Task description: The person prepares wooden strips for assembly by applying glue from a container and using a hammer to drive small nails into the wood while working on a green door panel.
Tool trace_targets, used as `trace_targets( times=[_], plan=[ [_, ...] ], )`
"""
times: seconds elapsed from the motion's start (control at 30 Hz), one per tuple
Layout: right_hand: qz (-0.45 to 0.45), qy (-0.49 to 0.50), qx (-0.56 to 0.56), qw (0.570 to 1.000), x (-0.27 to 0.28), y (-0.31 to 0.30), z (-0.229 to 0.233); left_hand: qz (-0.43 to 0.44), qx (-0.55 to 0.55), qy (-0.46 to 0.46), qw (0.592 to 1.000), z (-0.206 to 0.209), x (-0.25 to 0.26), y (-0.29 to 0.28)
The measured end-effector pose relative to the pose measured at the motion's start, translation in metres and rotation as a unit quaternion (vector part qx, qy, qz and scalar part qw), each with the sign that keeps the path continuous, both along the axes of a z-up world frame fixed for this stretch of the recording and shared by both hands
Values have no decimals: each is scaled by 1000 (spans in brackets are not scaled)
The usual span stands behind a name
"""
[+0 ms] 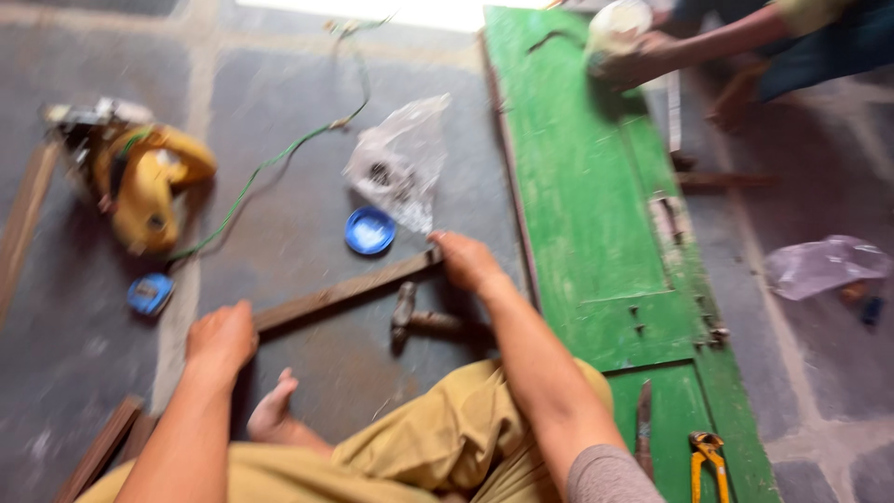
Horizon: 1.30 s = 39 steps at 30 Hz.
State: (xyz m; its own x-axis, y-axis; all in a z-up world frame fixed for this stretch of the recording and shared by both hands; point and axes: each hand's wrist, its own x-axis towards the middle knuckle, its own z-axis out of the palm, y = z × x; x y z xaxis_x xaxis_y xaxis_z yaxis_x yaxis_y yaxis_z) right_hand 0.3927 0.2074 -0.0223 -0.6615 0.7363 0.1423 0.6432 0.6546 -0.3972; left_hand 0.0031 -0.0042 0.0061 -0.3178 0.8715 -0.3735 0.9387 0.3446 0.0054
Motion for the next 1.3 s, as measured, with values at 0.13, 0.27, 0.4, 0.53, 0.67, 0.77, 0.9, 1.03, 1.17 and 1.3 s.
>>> trace_targets(
  times=[0.13,0.27,0.4,0.53,0.67,0.77,0.9,1.03,1.17,1.3],
  plan=[
    [-3,5,-2,1000,2,-4,-3,17,11,-9,1000,-6,-1,-3],
    [10,-19,-12,1000,-5,-2,8,70,0,-15,997,2,-1,0],
    [-2,-54,-61,997,-11,-8,14,99,-20,-17,995,6,-5,0],
    [-10,-54,-75,996,-16,-12,26,114,-30,-23,993,8,-4,1],
    [-29,-96,-81,992,-19,-17,35,110,-30,-13,993,8,-1,2],
    [-36,-100,-73,992,-22,-21,34,98,-32,-6,995,10,0,1],
    [-21,-99,-33,994,-23,-18,26,101,-32,-10,994,14,0,3],
    [14,-66,14,998,-20,-17,15,101,-31,-10,994,15,2,2],
    [13,-66,5,998,-19,-15,13,114,-27,-18,993,16,1,4],
    [-7,-85,-21,996,-23,-15,15,118,-21,-15,993,13,-2,3]
  ],
)
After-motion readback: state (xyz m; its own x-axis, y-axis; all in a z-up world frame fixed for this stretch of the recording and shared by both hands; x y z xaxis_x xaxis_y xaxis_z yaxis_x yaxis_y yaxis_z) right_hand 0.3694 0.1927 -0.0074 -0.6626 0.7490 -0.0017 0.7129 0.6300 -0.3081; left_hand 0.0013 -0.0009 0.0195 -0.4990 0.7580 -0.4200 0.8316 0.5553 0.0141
